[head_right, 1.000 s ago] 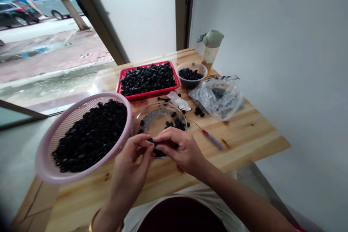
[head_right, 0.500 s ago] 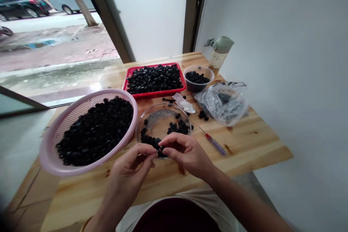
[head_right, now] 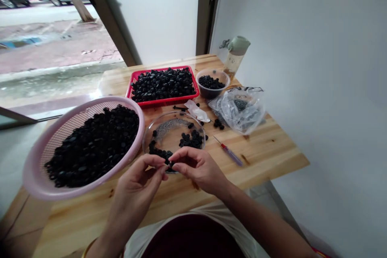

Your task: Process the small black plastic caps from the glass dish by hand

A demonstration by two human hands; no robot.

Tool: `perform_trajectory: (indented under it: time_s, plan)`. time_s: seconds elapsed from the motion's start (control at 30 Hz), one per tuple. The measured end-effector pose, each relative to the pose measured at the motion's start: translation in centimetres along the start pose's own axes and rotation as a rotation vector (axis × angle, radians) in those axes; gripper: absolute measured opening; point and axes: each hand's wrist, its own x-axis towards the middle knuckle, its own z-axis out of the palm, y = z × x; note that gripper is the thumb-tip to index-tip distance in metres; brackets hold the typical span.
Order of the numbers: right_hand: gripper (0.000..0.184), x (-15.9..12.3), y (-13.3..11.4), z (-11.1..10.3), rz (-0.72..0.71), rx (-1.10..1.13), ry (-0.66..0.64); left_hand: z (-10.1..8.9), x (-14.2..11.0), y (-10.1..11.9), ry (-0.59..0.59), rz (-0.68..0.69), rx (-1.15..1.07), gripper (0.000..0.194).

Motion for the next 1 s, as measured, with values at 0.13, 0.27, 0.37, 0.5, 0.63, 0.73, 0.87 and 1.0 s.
perform_trajectory:
  time_s: [0.13,0.27,0.37,0.5,0.63,0.73,0.87,1.0]
  plan:
    - [0.019,-0.2,0.1,0.1,-0.096,-0.088,0.005,-0.1,-0.1,0.0,0.021,-0.023,0.005,0.016]
    - [0.01,-0.2,-0.1,0.3,-0.26,-0.268,0.0,0.1,-0.2,0.2,0.02,0.102,0.15,0.021]
    - [0.008,-0.1,-0.2,0.6,-0.317,-0.293,-0.005,0.4,-0.6,0.1,0.017,0.243,0.276,0.022]
    - [0.006,0.0,-0.3,0.1,-0.22,-0.205,-0.007,-1.8,-0.6,0.3,-0.087,0.362,0.419,0.031]
    - [0.01,0.5,-0.2,-1.4,-0.093,-0.108,0.113,-8.2,2.0,0.6,-0.053,0.283,0.72,0.032]
    - [0.016,1.3,-0.1,-1.7,-0.045,-0.056,0.172,-12.7,5.4,-0.1,-0.156,0.131,0.983,0.02]
    - [0.023,1.7,-0.2,-0.4,0.007,-0.003,0.129,-14.4,8.9,-1.7,-0.414,-0.054,1.168,0.015]
    - [0.025,1.2,-0.3,1.0,0.027,0.013,0.084,-13.3,9.6,-2.8,-0.439,-0.05,1.207,0.009]
